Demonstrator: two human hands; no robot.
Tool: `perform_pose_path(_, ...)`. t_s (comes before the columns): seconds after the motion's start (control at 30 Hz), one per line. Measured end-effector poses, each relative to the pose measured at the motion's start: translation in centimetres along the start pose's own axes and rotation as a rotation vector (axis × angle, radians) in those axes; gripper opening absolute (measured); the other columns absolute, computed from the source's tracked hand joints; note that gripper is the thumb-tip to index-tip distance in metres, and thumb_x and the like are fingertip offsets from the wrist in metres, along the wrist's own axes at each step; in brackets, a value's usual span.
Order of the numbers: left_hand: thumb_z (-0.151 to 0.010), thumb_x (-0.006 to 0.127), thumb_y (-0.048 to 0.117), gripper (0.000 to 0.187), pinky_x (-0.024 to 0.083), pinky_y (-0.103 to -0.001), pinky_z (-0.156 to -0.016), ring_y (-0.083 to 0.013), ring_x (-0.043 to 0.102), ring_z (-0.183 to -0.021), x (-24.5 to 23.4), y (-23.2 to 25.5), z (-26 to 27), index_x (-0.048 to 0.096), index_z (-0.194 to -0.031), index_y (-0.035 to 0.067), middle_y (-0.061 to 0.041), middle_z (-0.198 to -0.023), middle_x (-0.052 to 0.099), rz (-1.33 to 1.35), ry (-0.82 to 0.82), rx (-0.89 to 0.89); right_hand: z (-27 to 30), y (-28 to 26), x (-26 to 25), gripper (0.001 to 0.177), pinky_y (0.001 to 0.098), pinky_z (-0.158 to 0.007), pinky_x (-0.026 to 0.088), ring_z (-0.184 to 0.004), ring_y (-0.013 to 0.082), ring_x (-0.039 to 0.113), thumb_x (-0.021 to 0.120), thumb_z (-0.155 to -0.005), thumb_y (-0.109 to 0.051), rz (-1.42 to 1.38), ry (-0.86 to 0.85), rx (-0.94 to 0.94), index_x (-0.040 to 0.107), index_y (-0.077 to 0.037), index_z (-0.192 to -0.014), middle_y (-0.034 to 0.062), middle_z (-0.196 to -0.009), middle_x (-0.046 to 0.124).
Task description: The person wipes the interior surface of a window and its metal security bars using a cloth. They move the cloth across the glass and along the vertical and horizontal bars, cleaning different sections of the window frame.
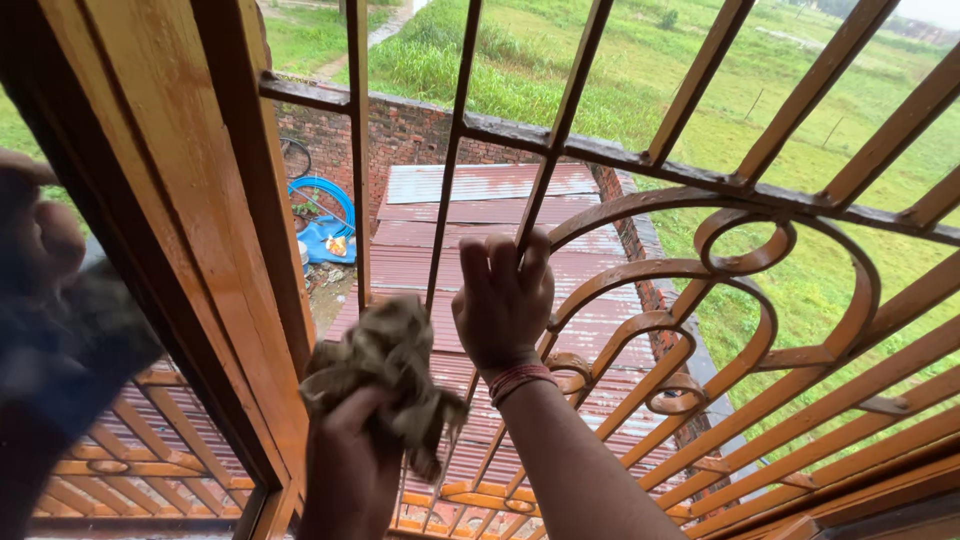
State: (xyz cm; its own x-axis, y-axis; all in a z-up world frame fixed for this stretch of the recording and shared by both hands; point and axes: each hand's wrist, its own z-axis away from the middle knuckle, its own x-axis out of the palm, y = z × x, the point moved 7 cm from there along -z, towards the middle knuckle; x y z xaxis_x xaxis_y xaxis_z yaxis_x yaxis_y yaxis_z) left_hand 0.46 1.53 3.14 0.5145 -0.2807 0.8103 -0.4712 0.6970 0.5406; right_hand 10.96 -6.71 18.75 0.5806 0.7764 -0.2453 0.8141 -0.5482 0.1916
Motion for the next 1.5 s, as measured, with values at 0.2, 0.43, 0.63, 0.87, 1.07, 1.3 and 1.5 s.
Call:
perform_pose_path(0.2, -0.088, 0.072, 0.004, 0.032, 0.054, -0.031, -0.084, -0.0141, 0.062, -0.098, 13.0, 6.1, -0.8, 0.061, -0.118, 0.004, -0.005, -0.109, 0.062, -0.433, -0.371, 0.755, 0.2, 0.4, -0.7, 0.032, 0.0517, -0.085, 0.05, -0.121, 0.0427, 0.052, 0.068, -0.086, -0.018, -0.11, 0.096, 0.009, 0.062, -0.007, -0.115, 0.0128, -0.116, 0.055)
perform_pose_path(0.43, -0.097, 0.062, 0.012, 0.017, 0.053, -0.03, -0.069, -0.0133, 0.067, -0.085, 11.5, 3.7, -5.0, 0.07, -0.112, 0.008, -0.005, -0.095, 0.073, -0.936, -0.15, 0.799, -0.3, 0.1, -0.2, 0.021, 0.0483, -0.075, 0.05, -0.117, 0.0416, 0.054, 0.062, -0.09, -0.021, -0.001, 0.053, 0.001, 0.064, -0.01, -0.107, 0.0111, -0.103, 0.056)
perform_pose_path(0.63, -0.098, 0.052, 0.024, 0.029, 0.058, -0.025, -0.084, -0.0137, 0.068, -0.102, 10.0, 3.4, -6.0, 0.062, -0.12, 0.008, -0.004, -0.116, 0.068, -0.406, -0.419, 0.584, -1.1, -0.3, -0.9, 0.021, 0.0464, -0.07, 0.05, -0.111, 0.0391, 0.055, 0.062, -0.087, -0.023, 0.014, 0.078, -0.009, 0.064, -0.011, -0.104, 0.0103, -0.095, 0.055)
perform_pose_path(0.87, -0.097, 0.046, 0.064, 0.049, 0.029, -0.025, -0.03, -0.0083, 0.042, -0.035, 18.9, 9.3, -7.0, 0.06, -0.09, 0.018, 0.001, -0.058, 0.051, -0.324, -0.564, 0.204, -1.5, -0.4, -1.2, 0.036, 0.0451, -0.071, 0.053, -0.106, 0.0373, 0.056, 0.057, -0.073, 0.004, -0.026, 0.057, -0.009, 0.065, -0.009, -0.105, 0.0112, -0.1, 0.056)
perform_pose_path(1.07, -0.098, 0.044, 0.06, 0.053, 0.03, -0.027, -0.03, -0.0101, 0.043, -0.034, 22.2, 8.9, -5.5, 0.057, -0.074, 0.015, -0.002, -0.05, 0.054, -0.468, -0.563, 0.161, -1.3, -0.2, -1.3, 0.033, 0.0478, -0.072, 0.051, -0.107, 0.0378, 0.056, 0.059, -0.076, 0.002, -0.053, 0.086, -0.029, 0.065, -0.011, -0.106, 0.0094, -0.101, 0.056)
perform_pose_path(1.3, -0.105, 0.043, 0.05, 0.047, 0.041, -0.031, -0.039, -0.0152, 0.053, -0.041, 22.4, 8.4, -6.2, 0.05, -0.074, 0.015, -0.001, -0.059, 0.051, -0.345, -0.628, 0.332, -1.0, 0.2, -0.9, 0.036, 0.0445, -0.07, 0.049, -0.109, 0.0367, 0.056, 0.059, -0.08, 0.003, -0.057, 0.066, -0.024, 0.066, -0.011, -0.112, 0.0089, -0.103, 0.057)
perform_pose_path(1.5, -0.107, 0.041, 0.045, 0.043, 0.048, -0.029, -0.051, -0.0128, 0.052, -0.05, 20.7, 7.2, -7.2, 0.049, -0.075, 0.016, 0.0, -0.062, 0.049, -0.325, -0.63, 0.323, -0.5, 0.5, -0.5, 0.029, 0.0441, -0.071, 0.049, -0.113, 0.0369, 0.055, 0.06, -0.081, -0.001, -0.04, 0.073, -0.028, 0.064, -0.009, -0.108, 0.0088, -0.103, 0.056)
